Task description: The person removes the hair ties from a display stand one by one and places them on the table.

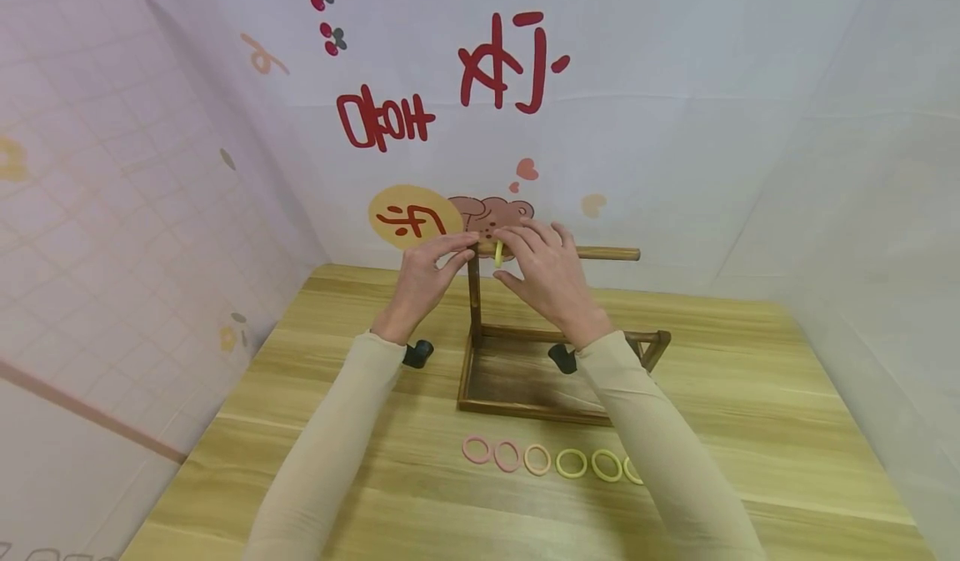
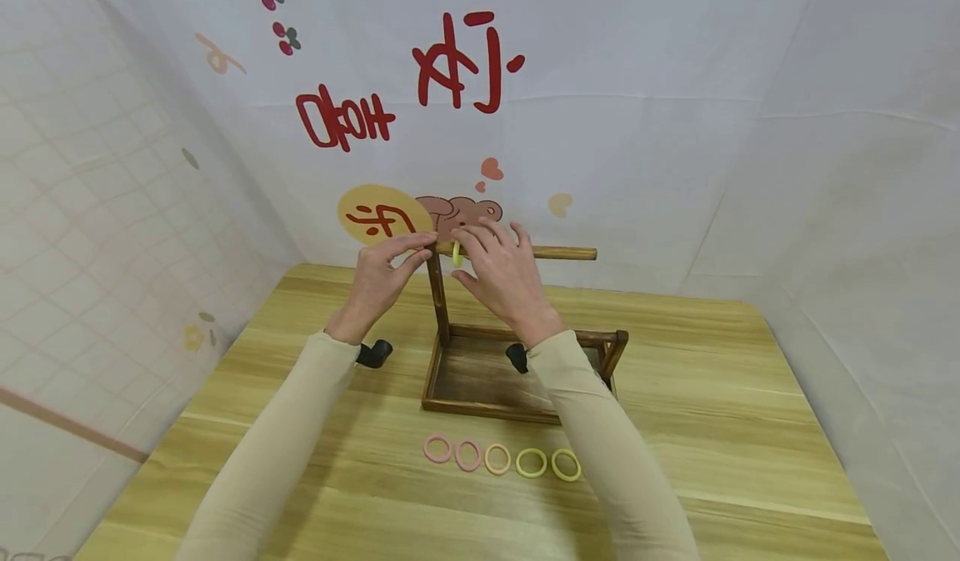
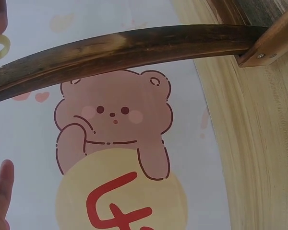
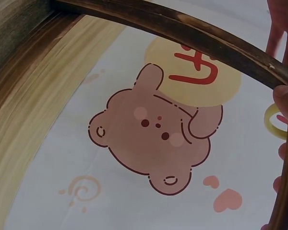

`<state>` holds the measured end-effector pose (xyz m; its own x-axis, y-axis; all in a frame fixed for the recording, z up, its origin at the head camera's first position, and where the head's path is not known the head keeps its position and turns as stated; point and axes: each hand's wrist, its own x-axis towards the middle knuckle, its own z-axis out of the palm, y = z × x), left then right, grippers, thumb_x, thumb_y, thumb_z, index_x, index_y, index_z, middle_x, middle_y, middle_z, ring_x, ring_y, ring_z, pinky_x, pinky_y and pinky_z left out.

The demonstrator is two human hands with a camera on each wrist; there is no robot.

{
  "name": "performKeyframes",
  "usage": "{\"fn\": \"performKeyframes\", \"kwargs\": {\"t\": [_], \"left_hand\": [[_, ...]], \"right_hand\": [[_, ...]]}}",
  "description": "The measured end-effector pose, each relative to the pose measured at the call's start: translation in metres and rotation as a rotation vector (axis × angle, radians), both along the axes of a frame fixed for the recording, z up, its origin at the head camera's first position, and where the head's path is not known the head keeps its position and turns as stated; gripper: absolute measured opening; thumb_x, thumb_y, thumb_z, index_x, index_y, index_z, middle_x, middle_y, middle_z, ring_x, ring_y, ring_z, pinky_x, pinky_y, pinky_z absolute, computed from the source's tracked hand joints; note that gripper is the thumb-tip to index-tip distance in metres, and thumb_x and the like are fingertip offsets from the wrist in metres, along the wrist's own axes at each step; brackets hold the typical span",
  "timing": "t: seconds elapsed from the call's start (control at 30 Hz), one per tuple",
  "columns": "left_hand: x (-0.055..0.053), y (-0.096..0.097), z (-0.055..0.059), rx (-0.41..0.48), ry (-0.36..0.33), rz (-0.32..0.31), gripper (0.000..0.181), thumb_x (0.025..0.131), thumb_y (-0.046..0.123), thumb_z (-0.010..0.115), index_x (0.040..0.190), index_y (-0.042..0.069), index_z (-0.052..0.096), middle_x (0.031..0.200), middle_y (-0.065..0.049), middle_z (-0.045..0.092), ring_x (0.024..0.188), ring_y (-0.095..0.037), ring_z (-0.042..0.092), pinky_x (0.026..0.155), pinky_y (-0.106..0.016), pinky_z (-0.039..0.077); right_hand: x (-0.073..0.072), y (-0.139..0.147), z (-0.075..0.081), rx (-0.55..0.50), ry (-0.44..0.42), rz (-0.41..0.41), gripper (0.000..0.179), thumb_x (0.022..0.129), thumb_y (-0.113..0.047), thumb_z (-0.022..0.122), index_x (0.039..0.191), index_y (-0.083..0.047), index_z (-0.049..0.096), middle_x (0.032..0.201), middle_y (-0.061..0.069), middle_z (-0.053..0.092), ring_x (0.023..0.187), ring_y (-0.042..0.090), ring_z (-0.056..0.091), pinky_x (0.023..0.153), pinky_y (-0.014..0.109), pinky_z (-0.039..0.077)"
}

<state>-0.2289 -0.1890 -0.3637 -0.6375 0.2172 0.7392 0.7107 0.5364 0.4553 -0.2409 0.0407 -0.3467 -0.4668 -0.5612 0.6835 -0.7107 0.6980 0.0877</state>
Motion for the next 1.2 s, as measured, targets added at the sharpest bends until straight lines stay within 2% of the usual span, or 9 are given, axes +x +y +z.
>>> {"fn": "performKeyframes", "kwargs": {"t": [0.67,1.2], "left_hand": [[-0.001,0.001,0.0,0.015,0.005,0.012,0.028,0.096,0.009,0.073,0.123,0.003,0.076,0.121,-0.01,0.075,0.111,-0.025,0.072,0.096,-0.041,0.057],[0.0,0.003,0.001,0.025,-0.002,0.014,0.028,0.096,0.009,0.073,0.123,0.005,0.076,0.122,-0.01,0.075,0.104,-0.026,0.075,0.094,-0.042,0.058]], "right_hand": [[-0.003,-0.002,-0.001,-0.011,0.001,-0.013,0.051,0.088,-0.029,0.086,0.131,-0.013,0.065,0.116,0.006,0.075,0.127,0.03,0.06,0.11,0.063,0.04],[-0.002,0.007,0.004,-0.018,-0.015,-0.017,0.05,0.088,-0.029,0.086,0.131,-0.012,0.066,0.123,0.008,0.074,0.128,0.031,0.06,0.111,0.064,0.039]]}}
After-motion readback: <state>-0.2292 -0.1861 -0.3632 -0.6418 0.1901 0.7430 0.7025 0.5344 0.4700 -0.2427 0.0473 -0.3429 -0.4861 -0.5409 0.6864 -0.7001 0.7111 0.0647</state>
